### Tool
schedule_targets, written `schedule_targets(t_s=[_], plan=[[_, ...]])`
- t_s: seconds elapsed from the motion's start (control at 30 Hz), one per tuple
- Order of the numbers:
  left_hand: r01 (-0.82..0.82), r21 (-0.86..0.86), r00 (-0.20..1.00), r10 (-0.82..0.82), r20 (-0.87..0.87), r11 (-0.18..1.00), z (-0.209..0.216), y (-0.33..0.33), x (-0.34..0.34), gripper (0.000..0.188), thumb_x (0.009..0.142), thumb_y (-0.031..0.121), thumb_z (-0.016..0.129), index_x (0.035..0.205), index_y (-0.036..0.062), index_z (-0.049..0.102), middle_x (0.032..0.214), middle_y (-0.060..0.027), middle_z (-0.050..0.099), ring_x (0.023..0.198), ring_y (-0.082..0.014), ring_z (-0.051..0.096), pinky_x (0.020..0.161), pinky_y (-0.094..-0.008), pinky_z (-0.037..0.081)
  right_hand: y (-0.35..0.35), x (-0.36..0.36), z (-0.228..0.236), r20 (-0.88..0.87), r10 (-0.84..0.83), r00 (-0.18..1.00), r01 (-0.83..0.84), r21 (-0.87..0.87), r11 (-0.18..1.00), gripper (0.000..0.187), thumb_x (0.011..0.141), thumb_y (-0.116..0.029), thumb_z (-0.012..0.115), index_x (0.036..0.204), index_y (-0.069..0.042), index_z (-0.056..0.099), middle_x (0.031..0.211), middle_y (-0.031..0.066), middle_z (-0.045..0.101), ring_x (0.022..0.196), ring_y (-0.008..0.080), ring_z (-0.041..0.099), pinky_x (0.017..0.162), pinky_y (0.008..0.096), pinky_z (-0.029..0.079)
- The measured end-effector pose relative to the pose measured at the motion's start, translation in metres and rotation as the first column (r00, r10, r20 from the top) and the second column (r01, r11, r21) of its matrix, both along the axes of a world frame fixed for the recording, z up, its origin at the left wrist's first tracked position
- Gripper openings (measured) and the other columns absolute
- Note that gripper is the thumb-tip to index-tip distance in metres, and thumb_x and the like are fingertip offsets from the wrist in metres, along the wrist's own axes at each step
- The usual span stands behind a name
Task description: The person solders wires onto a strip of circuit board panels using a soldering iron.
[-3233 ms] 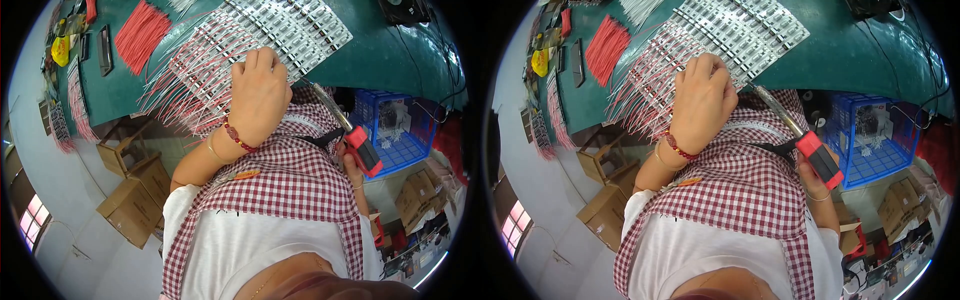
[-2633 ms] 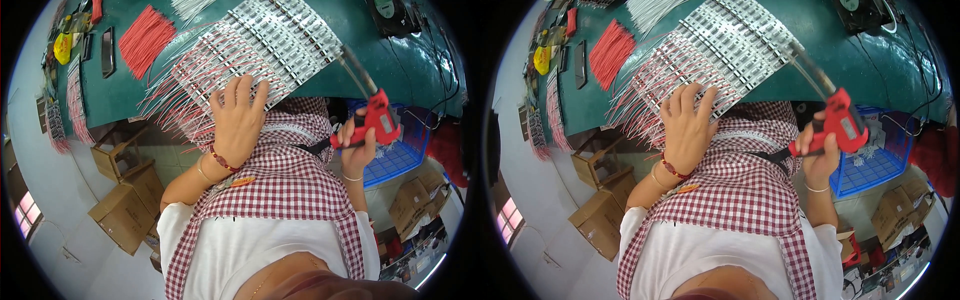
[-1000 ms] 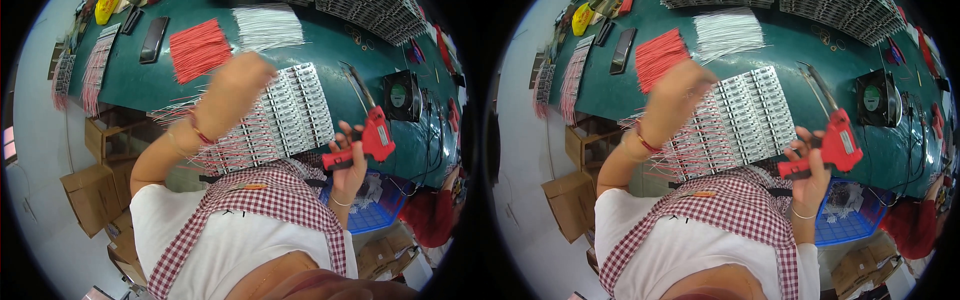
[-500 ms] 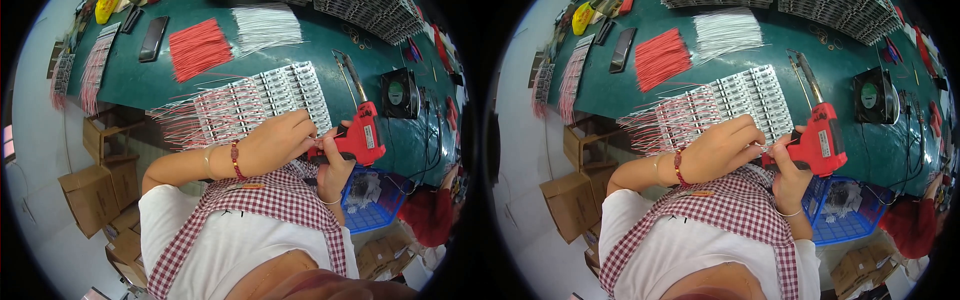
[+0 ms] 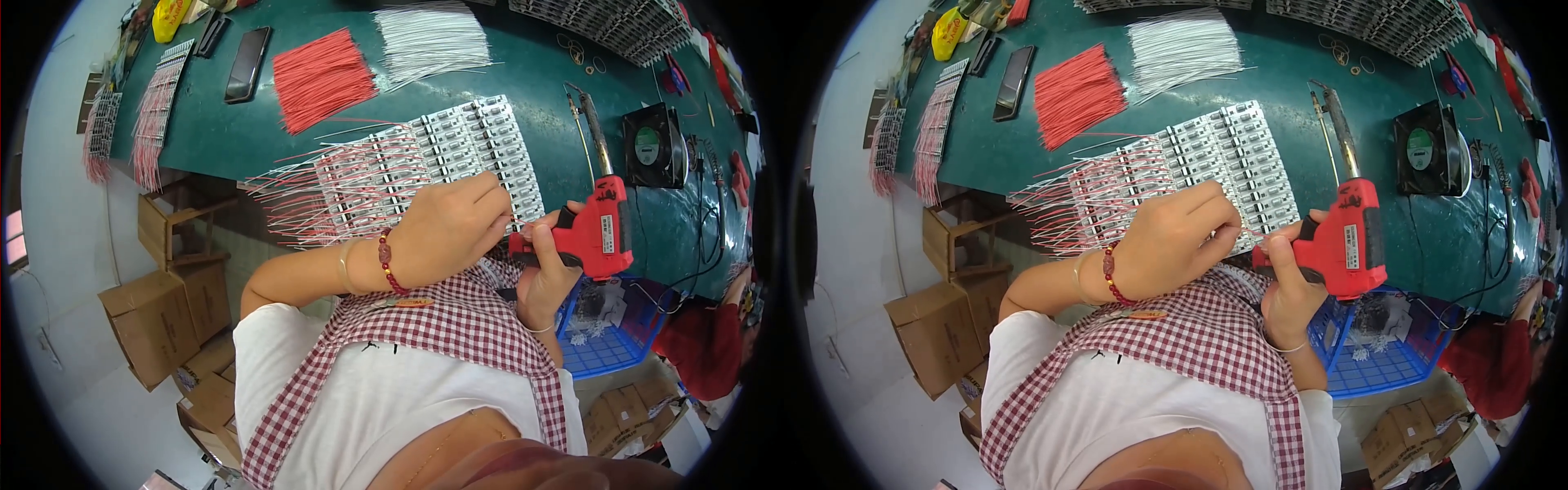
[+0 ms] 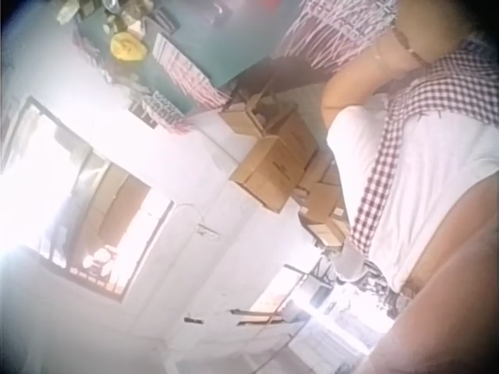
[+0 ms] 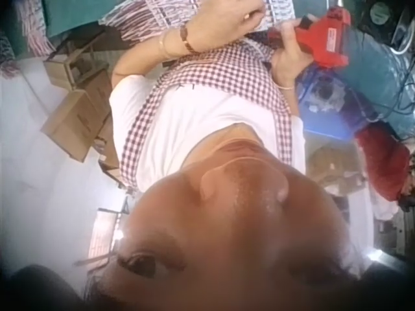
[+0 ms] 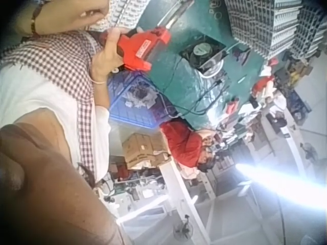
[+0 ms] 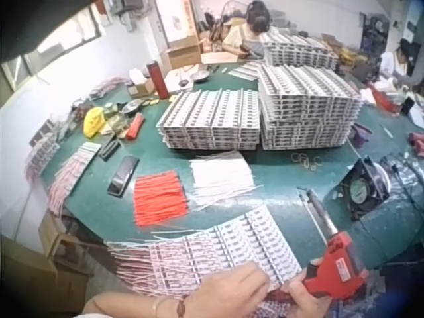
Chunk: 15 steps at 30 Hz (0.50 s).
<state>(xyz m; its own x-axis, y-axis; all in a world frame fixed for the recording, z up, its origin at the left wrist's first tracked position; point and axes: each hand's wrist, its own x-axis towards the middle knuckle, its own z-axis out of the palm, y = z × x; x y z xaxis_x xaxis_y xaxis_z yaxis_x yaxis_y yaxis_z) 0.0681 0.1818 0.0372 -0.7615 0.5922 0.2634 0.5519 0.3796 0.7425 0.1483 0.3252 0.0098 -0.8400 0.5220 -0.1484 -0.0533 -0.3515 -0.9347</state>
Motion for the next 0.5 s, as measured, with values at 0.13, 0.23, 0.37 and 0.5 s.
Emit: schedule_targets(t_s=[0.13, 0.23, 0.37, 0.5], plan=[[-0.070, -0.108, 0.990, 0.056, -0.127, 0.992, -0.003, -0.008, -0.002, 0.011, 0.075, 0.005, 0.069, 0.080, 0.0061, 0.059, 0.076, -0.0071, 0.055, 0.062, -0.0244, 0.059, 0.052, -0.0349, 0.047, 0.001, -0.002, -0.003, -0.003, -0.026, 1.000, 0.026, 0.029, 0.999, 0.045, 0.085, 0.006, 0.061, 0.126, -0.001, 0.043, 0.085, 0.0089, 0.059, 0.077, 0.0167, 0.059, 0.077, 0.0316, 0.049], [-0.099, -0.161, 0.986, 0.076, -0.147, 0.982, -0.001, -0.020, -0.004, 0.012, 0.075, 0.005, 0.069, 0.080, 0.0060, 0.058, 0.075, -0.0073, 0.055, 0.062, -0.0252, 0.058, 0.053, -0.0355, 0.047, 0.007, -0.003, -0.006, -0.009, -0.032, 0.999, 0.033, 0.052, 0.998, 0.044, 0.086, 0.006, 0.061, 0.125, -0.001, 0.043, 0.085, 0.0088, 0.059, 0.077, 0.0164, 0.059, 0.077, 0.0313, 0.049], [-0.087, -0.256, 0.990, 0.054, -0.134, 0.963, 0.011, -0.036, -0.004, 0.012, 0.075, 0.005, 0.070, 0.079, 0.0058, 0.058, 0.074, -0.0077, 0.054, 0.063, -0.0271, 0.058, 0.057, -0.0376, 0.046, 0.007, -0.004, -0.008, 0.000, -0.014, 1.000, 0.014, 0.079, 0.997, 0.043, 0.086, 0.006, 0.061, 0.125, -0.001, 0.044, 0.086, 0.0088, 0.060, 0.077, 0.0163, 0.059, 0.077, 0.0314, 0.050], [-0.115, -0.325, 0.986, 0.067, -0.154, 0.939, 0.023, -0.054, -0.012, 0.010, 0.077, 0.004, 0.068, 0.080, 0.0049, 0.059, 0.074, -0.0088, 0.055, 0.065, -0.0284, 0.059, 0.059, -0.0371, 0.046, 0.006, -0.003, -0.011, 0.031, -0.045, 0.999, 0.043, 0.086, 0.995, 0.043, 0.086, 0.006, 0.062, 0.125, -0.001, 0.045, 0.087, 0.0082, 0.060, 0.078, 0.0162, 0.060, 0.076, 0.0317, 0.050]])
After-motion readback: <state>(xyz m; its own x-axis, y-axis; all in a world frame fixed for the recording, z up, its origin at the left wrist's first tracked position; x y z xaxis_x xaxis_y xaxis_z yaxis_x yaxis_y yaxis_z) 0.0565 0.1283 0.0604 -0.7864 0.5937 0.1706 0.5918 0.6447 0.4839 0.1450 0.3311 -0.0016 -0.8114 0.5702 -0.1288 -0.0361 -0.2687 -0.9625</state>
